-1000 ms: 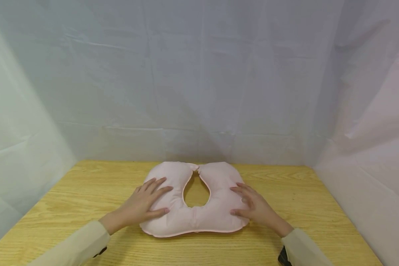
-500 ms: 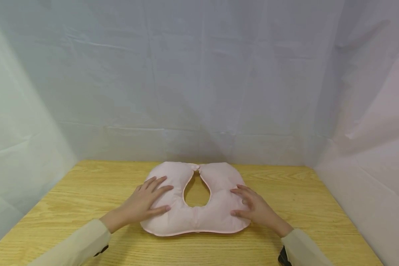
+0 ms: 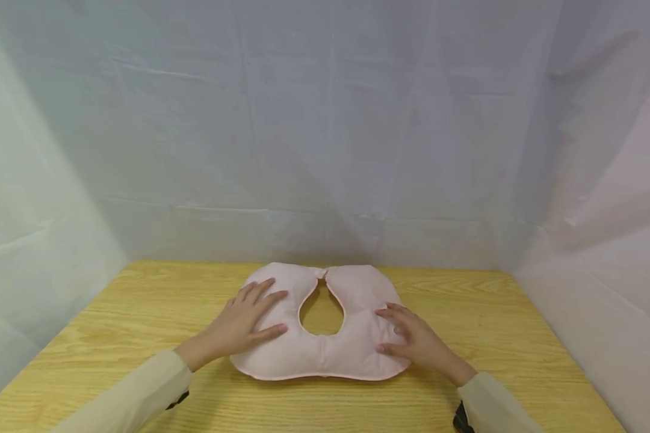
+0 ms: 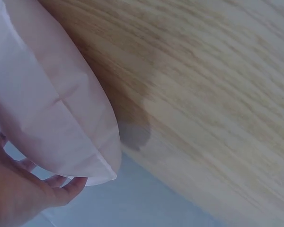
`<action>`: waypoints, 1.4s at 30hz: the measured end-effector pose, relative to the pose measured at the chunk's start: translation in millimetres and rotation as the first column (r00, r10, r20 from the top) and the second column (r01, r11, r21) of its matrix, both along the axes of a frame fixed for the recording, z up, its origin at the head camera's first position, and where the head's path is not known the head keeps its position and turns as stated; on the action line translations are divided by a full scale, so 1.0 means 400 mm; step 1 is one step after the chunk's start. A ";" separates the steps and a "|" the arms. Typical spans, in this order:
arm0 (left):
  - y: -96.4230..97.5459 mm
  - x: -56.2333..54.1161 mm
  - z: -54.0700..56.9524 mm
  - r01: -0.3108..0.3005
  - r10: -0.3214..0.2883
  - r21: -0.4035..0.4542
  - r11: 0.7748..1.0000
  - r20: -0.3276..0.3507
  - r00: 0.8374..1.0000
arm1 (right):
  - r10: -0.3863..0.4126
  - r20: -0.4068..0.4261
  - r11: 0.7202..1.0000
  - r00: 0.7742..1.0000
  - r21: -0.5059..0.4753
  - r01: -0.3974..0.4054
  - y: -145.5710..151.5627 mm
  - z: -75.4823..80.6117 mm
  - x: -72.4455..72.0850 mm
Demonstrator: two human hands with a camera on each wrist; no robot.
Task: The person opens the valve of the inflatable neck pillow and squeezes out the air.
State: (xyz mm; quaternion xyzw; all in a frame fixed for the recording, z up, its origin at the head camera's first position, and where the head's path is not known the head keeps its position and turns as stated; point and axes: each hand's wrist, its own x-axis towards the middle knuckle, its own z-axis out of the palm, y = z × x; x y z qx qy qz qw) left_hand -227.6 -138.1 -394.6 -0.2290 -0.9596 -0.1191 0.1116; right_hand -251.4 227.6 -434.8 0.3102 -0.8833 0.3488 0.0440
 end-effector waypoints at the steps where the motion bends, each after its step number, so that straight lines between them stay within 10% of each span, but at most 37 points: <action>1: 0.001 -0.001 0.000 -0.002 0.002 -0.007 1.000 -0.004 1.000 | -0.001 0.003 1.000 1.000 0.003 0.001 0.000 -0.001 0.000; 42: -0.011 -0.010 -0.047 0.018 -0.021 -0.093 0.996 -0.029 0.999 | 0.036 0.004 0.999 0.999 -0.034 -0.036 -0.017 -0.004 0.004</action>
